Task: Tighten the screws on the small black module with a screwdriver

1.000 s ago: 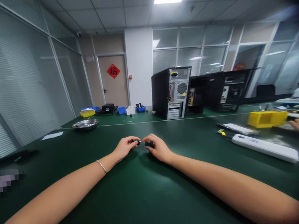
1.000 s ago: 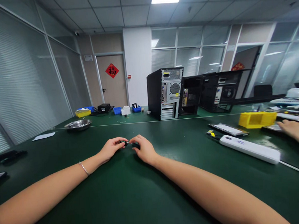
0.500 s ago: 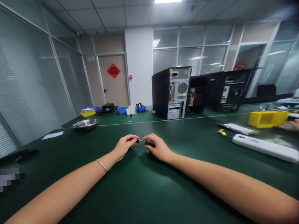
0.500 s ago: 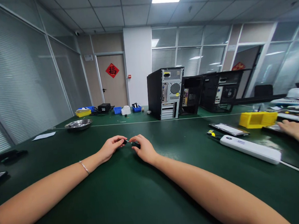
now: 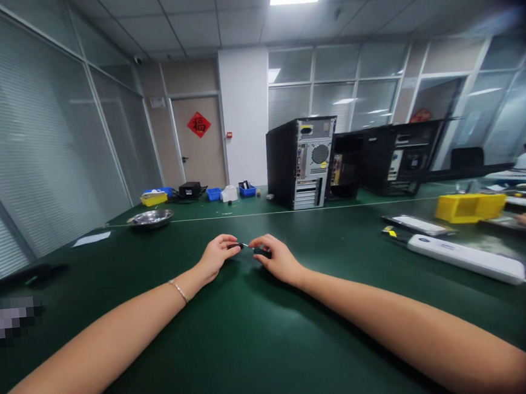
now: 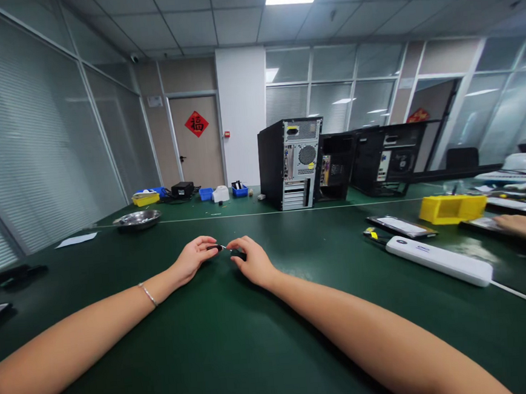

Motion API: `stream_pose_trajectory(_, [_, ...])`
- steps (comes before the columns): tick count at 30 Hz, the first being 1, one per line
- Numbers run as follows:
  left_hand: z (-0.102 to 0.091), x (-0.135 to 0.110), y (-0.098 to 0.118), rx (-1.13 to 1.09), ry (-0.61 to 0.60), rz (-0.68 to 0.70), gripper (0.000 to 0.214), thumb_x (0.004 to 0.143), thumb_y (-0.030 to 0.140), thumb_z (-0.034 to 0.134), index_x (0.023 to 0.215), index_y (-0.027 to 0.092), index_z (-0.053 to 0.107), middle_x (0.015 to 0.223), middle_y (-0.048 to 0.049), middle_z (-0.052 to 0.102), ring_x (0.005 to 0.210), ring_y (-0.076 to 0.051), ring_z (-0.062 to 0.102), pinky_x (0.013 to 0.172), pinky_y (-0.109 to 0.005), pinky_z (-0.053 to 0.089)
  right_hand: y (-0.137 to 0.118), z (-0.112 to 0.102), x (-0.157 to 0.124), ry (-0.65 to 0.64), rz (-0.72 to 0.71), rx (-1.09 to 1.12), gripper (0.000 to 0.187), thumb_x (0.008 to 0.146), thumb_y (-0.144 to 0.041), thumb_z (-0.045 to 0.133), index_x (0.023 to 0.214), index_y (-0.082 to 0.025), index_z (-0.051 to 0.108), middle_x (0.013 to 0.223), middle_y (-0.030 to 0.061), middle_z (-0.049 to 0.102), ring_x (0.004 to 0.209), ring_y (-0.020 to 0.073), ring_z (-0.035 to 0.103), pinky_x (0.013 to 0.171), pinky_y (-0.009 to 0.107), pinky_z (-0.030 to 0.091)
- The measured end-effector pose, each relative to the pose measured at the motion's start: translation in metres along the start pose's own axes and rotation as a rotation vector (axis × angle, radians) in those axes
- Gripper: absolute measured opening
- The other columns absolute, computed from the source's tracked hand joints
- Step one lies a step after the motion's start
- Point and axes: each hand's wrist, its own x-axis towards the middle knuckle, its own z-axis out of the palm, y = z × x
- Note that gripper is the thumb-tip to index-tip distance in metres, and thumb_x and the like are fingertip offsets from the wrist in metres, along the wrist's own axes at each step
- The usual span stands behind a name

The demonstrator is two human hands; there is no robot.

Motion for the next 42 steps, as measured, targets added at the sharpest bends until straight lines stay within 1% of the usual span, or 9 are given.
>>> stream_pose_trajectory(6, [0.0009,-0.0016,0.0008,0.012,-0.059,0.025,0.039,0.058,0.021,0.084,0.081,0.015,0.053,0.077,-0.0015,0.069,0.074,-0.015,0.067,0.078,-0.03,0.048,-0.0006,-0.0003,-0.0003,0.013,-0.014,0.011,0.026,0.076,-0.008,0.061,0.098,-0.022,0.064,0.093,0.0018,0.06,0.083,0.0151,0.055,0.076,0.03,0.045])
stream_pose_trajectory(10, [0.0019,-0.0018,-0.0003,0.015,-0.101,-0.005,0.045,0.059,0.022,0.084,0.088,0.016,0.052,0.075,-0.0023,0.07,0.072,-0.016,0.068,0.076,-0.032,0.049,0.0004,0.0,-0.0002,0.012,-0.011,0.014,0.026,0.076,-0.009,0.062,0.098,-0.022,0.064,0.094,0.002,0.06,0.084,0.0153,0.055,0.077,0.03,0.045])
stream_pose_trajectory(16, [0.0008,0.0006,-0.0018,0.053,-0.02,0.054,0.031,0.063,0.021,0.079,0.087,0.015,0.061,0.085,-0.0035,0.068,0.084,-0.017,0.064,0.083,-0.033,0.046,0.0009,0.0004,-0.0001,0.008,-0.009,0.015,0.025,0.077,-0.01,0.061,0.098,-0.023,0.064,0.093,0.0015,0.059,0.081,0.0147,0.054,0.076,0.03,0.045])
stream_pose_trajectory(20, [-0.0003,0.003,-0.0011,0.054,-0.011,0.076,0.028,0.066,0.015,0.073,0.094,0.015,0.069,0.097,-0.0067,0.069,0.091,-0.018,0.061,0.087,-0.032,0.044,-0.0006,-0.0001,-0.0002,-0.004,-0.005,0.016,0.027,0.076,-0.009,0.06,0.099,-0.022,0.064,0.094,0.0019,0.059,0.081,0.0147,0.053,0.077,0.03,0.045])
stream_pose_trajectory(26, [-0.0048,0.0045,-0.0007,-0.075,0.043,-0.026,0.023,0.074,0.009,0.063,0.094,0.015,0.072,0.108,-0.0098,0.068,0.087,-0.016,0.062,0.083,-0.031,0.046,-0.0031,-0.0006,-0.0011,-0.022,-0.009,0.026,0.027,0.077,-0.008,0.059,0.1,-0.022,0.064,0.095,0.0023,0.059,0.082,0.0148,0.054,0.077,0.03,0.045])
stream_pose_trajectory(32, [-0.0048,0.0046,0.001,-0.145,0.041,-0.007,0.013,0.08,0.019,0.063,0.089,0.013,0.071,0.101,-0.0104,0.067,0.081,-0.016,0.063,0.084,-0.033,0.048,-0.0019,0.0005,-0.001,-0.055,-0.007,0.042,0.028,0.077,-0.008,0.059,0.101,-0.022,0.064,0.096,0.0024,0.059,0.085,0.0149,0.055,0.08,0.031,0.046])
stream_pose_trajectory(36, [-0.0041,0.0041,0.0021,-0.175,0.038,-0.033,0.012,0.075,0.013,0.065,0.085,0.013,0.071,0.096,-0.0088,0.068,0.082,-0.016,0.063,0.086,-0.033,0.048,-0.0007,0.0011,-0.0006,-0.07,-0.001,0.037,0.028,0.077,-0.007,0.059,0.1,-0.022,0.064,0.095,0.0023,0.059,0.086,0.0155,0.056,0.08,0.031,0.046])
stream_pose_trajectory(39, [-0.0036,0.003,0.0029,-0.157,0.005,-0.068,0.02,0.067,0.005,0.066,0.085,0.013,0.071,0.092,-0.0067,0.069,0.081,-0.015,0.064,0.087,-0.032,0.048,0.0003,0.0019,-0.001,-0.082,0.008,0.034,0.028,0.076,-0.007,0.06,0.099,-0.022,0.064,0.095,0.0023,0.059,0.087,0.0157,0.056,0.08,0.031,0.046])
stream_pose_trajectory(42, [-0.0025,0.0012,0.0046,-0.146,-0.028,-0.07,0.03,0.062,0.003,0.068,0.089,0.014,0.071,0.095,-0.0062,0.069,0.087,-0.016,0.064,0.088,-0.032,0.047,0.0011,0.0026,-0.0018,-0.095,0.002,0.032,0.027,0.076,-0.008,0.061,0.099,-0.022,0.064,0.095,0.0021,0.059,0.086,0.0158,0.056,0.08,0.031,0.046])
